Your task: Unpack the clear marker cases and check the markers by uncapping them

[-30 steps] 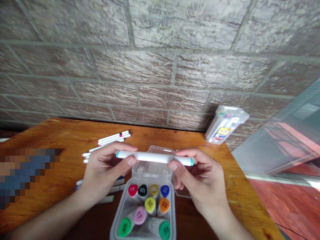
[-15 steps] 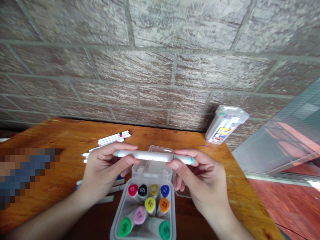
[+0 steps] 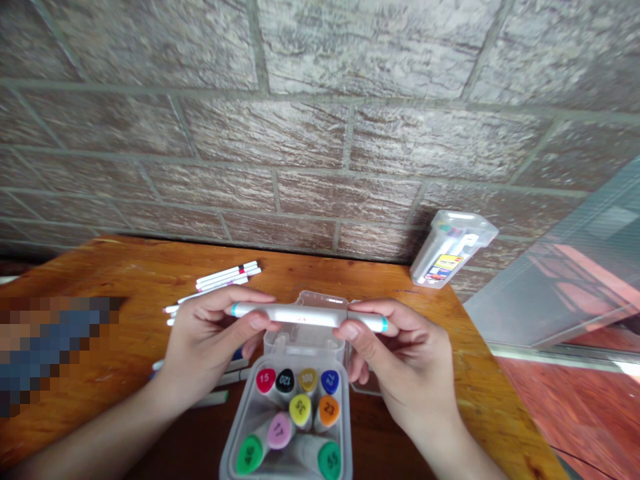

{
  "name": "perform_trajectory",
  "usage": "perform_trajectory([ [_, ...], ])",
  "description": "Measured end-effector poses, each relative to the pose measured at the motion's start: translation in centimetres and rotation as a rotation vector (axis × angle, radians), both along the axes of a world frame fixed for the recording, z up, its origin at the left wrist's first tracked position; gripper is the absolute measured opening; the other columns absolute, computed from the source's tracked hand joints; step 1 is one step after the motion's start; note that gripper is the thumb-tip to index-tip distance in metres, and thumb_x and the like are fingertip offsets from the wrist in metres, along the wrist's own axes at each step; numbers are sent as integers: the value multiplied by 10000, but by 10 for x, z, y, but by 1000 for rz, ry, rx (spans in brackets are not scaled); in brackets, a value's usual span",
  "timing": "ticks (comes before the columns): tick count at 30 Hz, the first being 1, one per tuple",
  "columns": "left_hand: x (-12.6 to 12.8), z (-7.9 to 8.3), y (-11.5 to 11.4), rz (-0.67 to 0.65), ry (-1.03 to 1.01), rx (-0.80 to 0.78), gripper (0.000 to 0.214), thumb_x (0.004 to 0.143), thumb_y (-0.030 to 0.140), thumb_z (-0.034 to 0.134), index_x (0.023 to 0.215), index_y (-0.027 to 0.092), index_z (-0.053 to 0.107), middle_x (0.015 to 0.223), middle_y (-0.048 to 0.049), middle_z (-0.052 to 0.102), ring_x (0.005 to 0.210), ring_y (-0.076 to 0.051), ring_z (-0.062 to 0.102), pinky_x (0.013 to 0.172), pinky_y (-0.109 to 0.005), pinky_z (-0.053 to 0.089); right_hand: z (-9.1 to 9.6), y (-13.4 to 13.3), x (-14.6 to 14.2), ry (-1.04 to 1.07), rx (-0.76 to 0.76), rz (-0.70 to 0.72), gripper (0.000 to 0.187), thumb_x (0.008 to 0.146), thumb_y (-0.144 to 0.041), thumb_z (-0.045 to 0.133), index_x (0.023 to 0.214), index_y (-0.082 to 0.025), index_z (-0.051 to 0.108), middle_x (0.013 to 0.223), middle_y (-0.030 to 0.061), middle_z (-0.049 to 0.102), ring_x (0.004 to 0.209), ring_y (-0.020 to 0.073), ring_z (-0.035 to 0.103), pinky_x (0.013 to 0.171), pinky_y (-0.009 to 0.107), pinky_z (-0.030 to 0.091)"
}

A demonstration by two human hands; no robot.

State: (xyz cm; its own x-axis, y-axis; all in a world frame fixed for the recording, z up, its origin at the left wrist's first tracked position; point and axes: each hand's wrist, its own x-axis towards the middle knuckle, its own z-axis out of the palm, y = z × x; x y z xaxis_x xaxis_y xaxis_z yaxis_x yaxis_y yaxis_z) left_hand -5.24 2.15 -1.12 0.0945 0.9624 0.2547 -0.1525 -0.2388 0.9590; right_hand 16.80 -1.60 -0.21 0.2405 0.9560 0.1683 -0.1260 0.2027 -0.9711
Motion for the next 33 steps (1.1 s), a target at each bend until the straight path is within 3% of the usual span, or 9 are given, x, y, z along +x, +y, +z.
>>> perform_trajectory([
  [7,-1,-2,-1,-8,-11,-7,219,806,341,898,921,164,841,648,-68,790,407,-78,550,425,-162,444,1,-1,-2,29,-3,-2,275,738,-402,976,898,-235,828,649,1,793,380,72,597,391,150,502],
  [24,0,-1,-1,13,-6,46,182,806,322,892,845,155,833,583,-46,747,392,-80,538,412,-174,459,2,-4,1,-71,14,10,305,788,-474,927,770,-206,782,480,-2,682,372,106,573,403,188,496],
  [33,1,0,-2,46,37,71,124,825,209,861,943,182,836,562,18,692,410,-55,552,407,-117,436,-7,4,11,-169,129,113,126,889,-318,864,980,-250,810,531,-22,716,374,118,618,388,189,540],
])
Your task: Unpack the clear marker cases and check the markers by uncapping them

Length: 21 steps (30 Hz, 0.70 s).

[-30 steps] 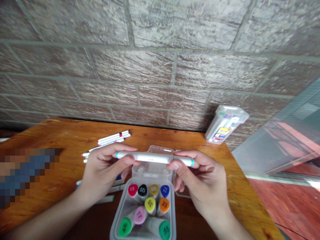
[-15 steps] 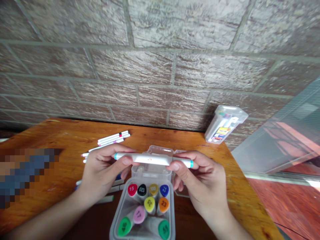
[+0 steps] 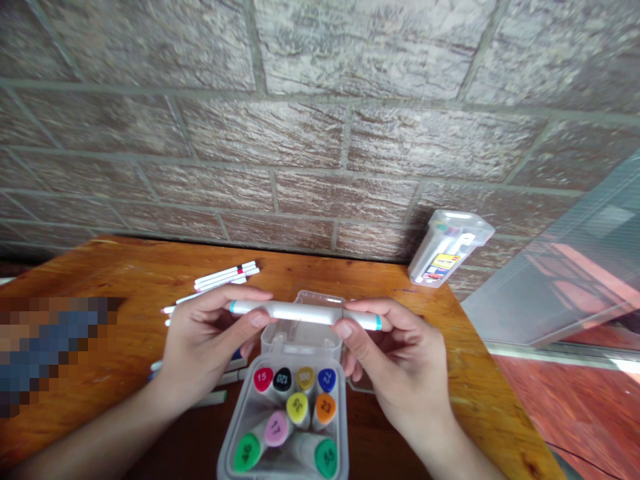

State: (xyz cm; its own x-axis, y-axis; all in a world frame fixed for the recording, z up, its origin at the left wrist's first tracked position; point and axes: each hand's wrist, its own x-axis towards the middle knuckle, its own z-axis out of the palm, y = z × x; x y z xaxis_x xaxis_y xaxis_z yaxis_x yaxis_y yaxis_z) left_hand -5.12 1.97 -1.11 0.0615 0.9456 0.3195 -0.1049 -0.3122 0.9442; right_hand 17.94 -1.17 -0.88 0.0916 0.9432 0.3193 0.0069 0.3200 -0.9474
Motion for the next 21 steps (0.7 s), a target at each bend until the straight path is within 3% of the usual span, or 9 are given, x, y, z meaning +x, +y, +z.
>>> perform_trajectory([
  [14,2,4,-1,50,42,137,131,783,109,847,888,183,822,744,-14,797,433,-56,564,385,-135,434,2,-2,-4,22,-48,-67,160,837,-348,901,941,-268,809,512,-35,684,384,131,604,390,221,535],
  [21,-2,-1,0,5,56,81,111,843,208,833,944,169,808,668,-4,735,413,-74,576,386,-149,456,1,0,-2,63,-51,12,146,880,-358,864,970,-260,804,502,-27,686,367,133,588,378,222,512],
])
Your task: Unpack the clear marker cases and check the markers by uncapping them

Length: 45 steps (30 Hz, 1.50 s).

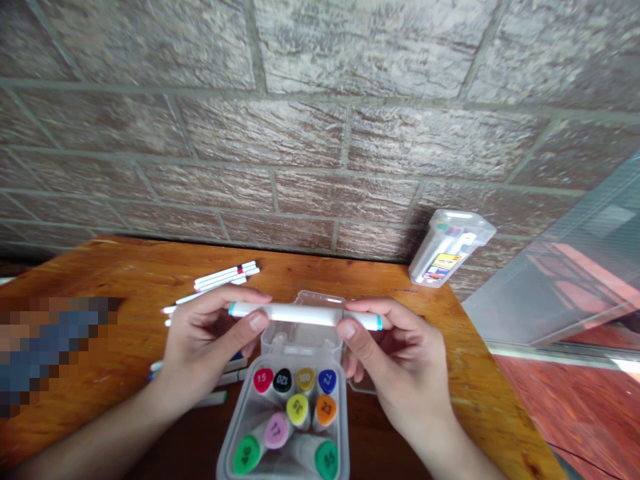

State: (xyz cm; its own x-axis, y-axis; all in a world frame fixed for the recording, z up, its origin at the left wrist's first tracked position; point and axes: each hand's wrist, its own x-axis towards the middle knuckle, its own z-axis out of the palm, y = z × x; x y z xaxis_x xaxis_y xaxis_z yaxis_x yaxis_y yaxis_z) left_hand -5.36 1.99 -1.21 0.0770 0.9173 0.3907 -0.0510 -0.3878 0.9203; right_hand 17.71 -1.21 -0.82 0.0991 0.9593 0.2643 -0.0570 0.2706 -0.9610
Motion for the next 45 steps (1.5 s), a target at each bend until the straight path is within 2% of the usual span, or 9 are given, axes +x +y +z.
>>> perform_trajectory([
  [6,-1,0,-1,-57,-24,-54,156,909,302,793,996,173,798,596,22,652,436,-87,566,411,-165,461,5,-5,-7,63,-67,-58,214,858,-409,879,953,-233,804,494,-25,667,390,126,571,413,224,501],
  [15,-2,-8,1,-137,-124,-105,193,953,352,761,1060,198,808,572,28,608,478,-97,542,469,-199,445,-2,2,1,96,18,61,115,944,-342,805,1024,-260,812,541,-16,704,410,128,610,404,204,504],
  [18,-3,-11,2,-155,-158,-123,181,963,347,751,1065,213,818,563,30,597,483,-101,537,488,-211,445,-2,3,1,111,26,68,118,947,-342,801,1033,-265,821,630,7,756,422,131,636,401,209,518],
  [21,-3,-11,2,-173,-185,-134,188,972,352,739,1075,221,826,640,5,665,495,-104,549,501,-226,460,-1,2,-1,150,2,40,129,931,-354,815,1030,-273,834,793,34,814,434,125,648,391,217,518],
  [26,-3,-10,3,-191,-240,-134,200,989,340,713,1116,235,827,845,-39,781,512,-96,578,510,-233,483,0,2,0,171,11,67,145,972,-350,765,1065,-267,839,857,56,826,446,126,651,398,229,531],
  [33,-2,-7,3,-198,-277,-137,224,1006,346,683,1118,221,831,874,-63,813,500,-89,587,502,-222,481,1,3,3,242,-8,122,194,1018,-354,697,1098,-250,838,883,64,828,461,117,667,410,202,537],
  [36,-2,-6,3,-197,-309,-155,241,1004,353,680,1106,201,837,864,-77,818,493,-92,585,488,-220,475,3,3,3,274,-18,136,210,1015,-362,693,1092,-236,843,834,62,820,455,118,663,409,192,535],
  [45,-1,-6,4,-225,-350,-164,270,1016,332,641,1113,170,833,848,-99,820,497,-101,581,496,-220,467,2,4,4,307,-57,168,213,1023,-356,681,1101,-243,843,881,71,833,477,125,679,422,197,553],
])
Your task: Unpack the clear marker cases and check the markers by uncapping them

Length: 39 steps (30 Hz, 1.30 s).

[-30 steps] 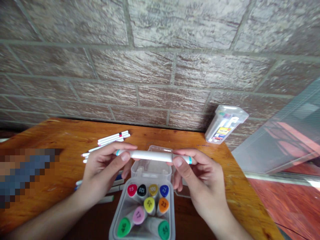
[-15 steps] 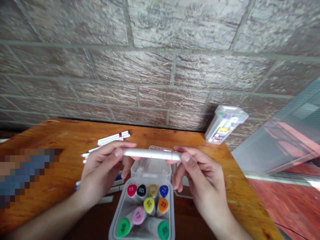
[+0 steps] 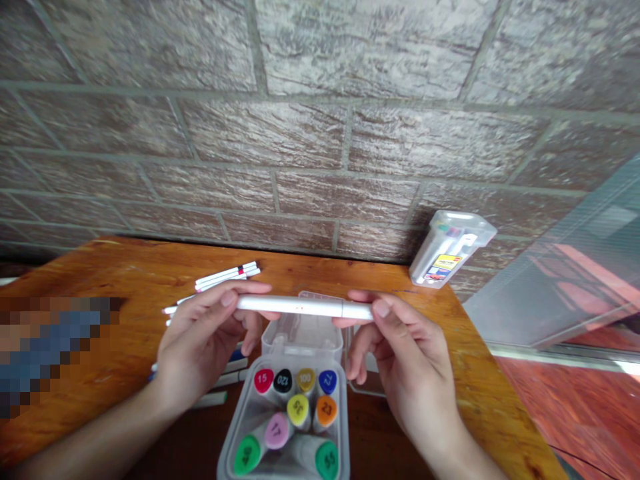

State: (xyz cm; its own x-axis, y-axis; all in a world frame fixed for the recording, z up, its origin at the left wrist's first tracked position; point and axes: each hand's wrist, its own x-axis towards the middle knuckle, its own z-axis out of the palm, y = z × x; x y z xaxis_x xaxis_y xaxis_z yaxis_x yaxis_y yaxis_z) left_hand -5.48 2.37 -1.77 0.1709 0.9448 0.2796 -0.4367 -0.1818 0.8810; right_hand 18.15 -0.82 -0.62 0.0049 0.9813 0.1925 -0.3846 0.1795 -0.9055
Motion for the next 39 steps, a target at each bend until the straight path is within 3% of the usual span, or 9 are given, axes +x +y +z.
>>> perform_trajectory([
  [20,-1,-1,0,-11,-15,-9,241,990,315,675,1105,173,833,856,-106,829,489,-106,581,480,-232,486,-2,3,4,29,-38,30,192,995,-327,715,1101,-224,837,880,79,843,459,137,692,417,202,557],
  [28,-3,-3,0,32,74,38,211,990,328,714,1124,212,829,875,-80,832,487,-75,567,500,-208,483,-1,0,1,-44,-36,-27,187,945,-333,791,1100,-236,831,874,76,841,432,109,660,400,183,534],
  [32,-2,-4,-1,39,101,41,207,974,326,745,1139,225,819,867,-75,836,484,-64,553,496,-189,466,-4,0,-1,-96,-23,-69,174,924,-316,821,1082,-242,821,776,49,823,403,104,629,376,180,519],
  [35,-2,-4,-1,49,148,34,229,967,335,754,1156,215,801,864,-89,842,474,-68,539,480,-189,467,-5,0,-1,-119,-8,-94,172,895,-303,853,1051,-239,816,701,29,802,385,108,616,365,183,516],
  [39,-1,-1,0,91,218,26,265,941,361,782,1137,183,780,827,-102,841,456,-73,539,455,-181,455,-2,-1,-5,-127,-16,-122,173,861,-300,883,1007,-239,814,753,32,819,395,110,631,366,187,514],
])
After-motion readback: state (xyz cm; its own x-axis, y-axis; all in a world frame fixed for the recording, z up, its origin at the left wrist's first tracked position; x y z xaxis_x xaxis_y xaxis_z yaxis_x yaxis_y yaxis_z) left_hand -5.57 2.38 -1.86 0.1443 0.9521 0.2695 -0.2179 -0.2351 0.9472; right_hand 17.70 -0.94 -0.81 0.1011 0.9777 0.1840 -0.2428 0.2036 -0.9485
